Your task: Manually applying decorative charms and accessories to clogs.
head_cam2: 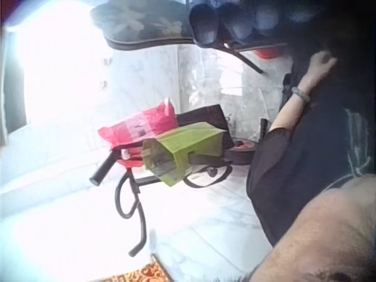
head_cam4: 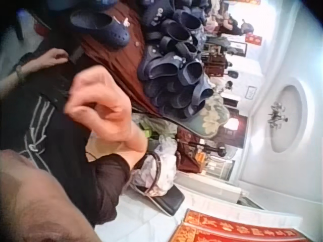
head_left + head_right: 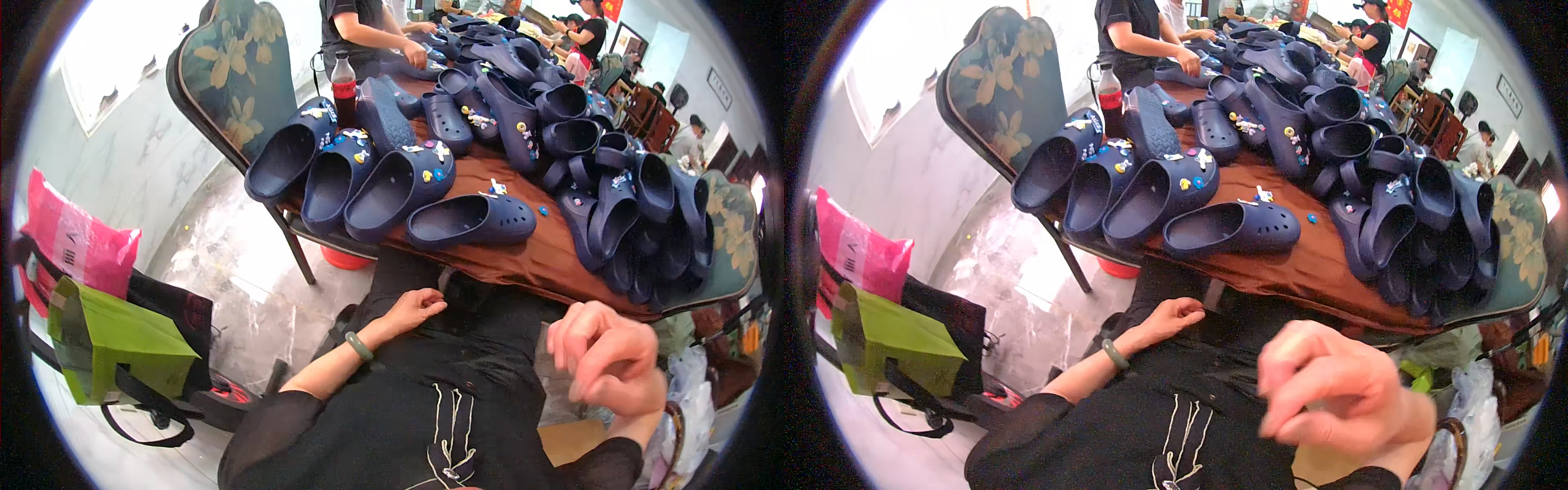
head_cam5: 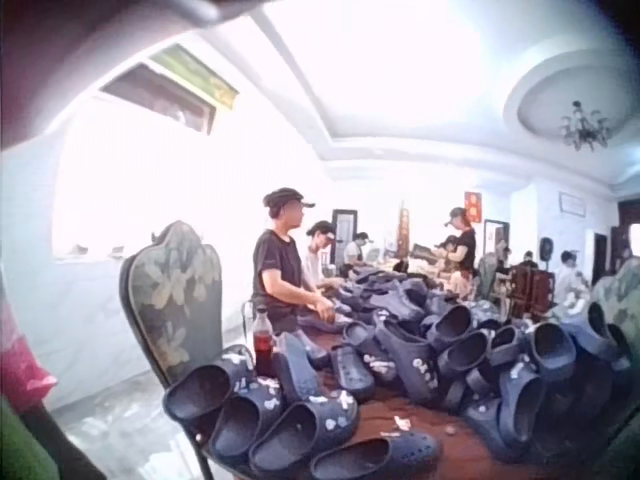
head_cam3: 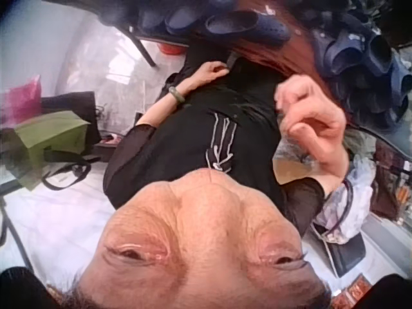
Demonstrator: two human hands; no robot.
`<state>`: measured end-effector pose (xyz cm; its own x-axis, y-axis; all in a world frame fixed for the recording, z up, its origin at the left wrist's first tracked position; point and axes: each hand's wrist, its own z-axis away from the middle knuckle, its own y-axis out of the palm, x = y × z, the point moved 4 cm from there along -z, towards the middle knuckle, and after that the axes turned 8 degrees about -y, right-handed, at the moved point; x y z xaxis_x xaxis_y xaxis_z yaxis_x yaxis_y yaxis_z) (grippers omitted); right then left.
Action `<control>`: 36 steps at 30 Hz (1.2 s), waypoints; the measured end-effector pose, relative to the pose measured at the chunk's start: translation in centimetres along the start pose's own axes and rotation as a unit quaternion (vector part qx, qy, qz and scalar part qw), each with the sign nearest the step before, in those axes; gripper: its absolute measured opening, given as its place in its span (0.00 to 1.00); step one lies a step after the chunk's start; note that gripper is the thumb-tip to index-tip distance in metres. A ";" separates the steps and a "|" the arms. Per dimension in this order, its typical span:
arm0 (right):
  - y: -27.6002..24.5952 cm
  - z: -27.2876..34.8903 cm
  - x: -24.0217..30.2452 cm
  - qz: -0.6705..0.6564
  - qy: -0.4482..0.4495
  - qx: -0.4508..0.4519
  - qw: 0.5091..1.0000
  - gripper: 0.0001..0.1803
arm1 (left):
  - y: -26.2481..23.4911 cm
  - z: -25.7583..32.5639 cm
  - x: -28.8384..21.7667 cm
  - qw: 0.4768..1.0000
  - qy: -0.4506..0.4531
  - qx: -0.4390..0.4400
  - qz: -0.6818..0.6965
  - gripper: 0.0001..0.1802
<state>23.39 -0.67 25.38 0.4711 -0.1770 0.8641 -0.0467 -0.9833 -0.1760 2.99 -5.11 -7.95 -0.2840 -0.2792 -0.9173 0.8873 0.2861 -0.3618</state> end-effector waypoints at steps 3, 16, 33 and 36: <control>2.9 -6.2 1.2 -0.048 -0.165 0.036 0.984 0.06 | 0.4 -0.3 0.2 0.996 -0.009 -0.030 0.085 0.17; 5.6 -7.8 7.8 0.066 -0.063 0.233 0.968 0.11 | 1.3 -1.0 -0.3 0.992 0.055 0.044 0.105 0.15; 6.5 -6.8 2.1 -0.234 -0.183 0.102 0.949 0.02 | 0.1 0.2 1.4 0.994 0.049 0.018 0.099 0.16; 6.3 -5.4 3.7 -0.247 0.032 0.030 0.968 0.01 | 0.2 0.2 0.8 0.993 0.056 0.023 0.100 0.16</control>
<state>20.13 -7.73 30.04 0.3673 0.3103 0.8768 0.2224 -0.9447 0.2411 2.98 -5.46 -8.71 -0.1366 -0.1158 -0.9838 0.9451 0.2825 -0.1644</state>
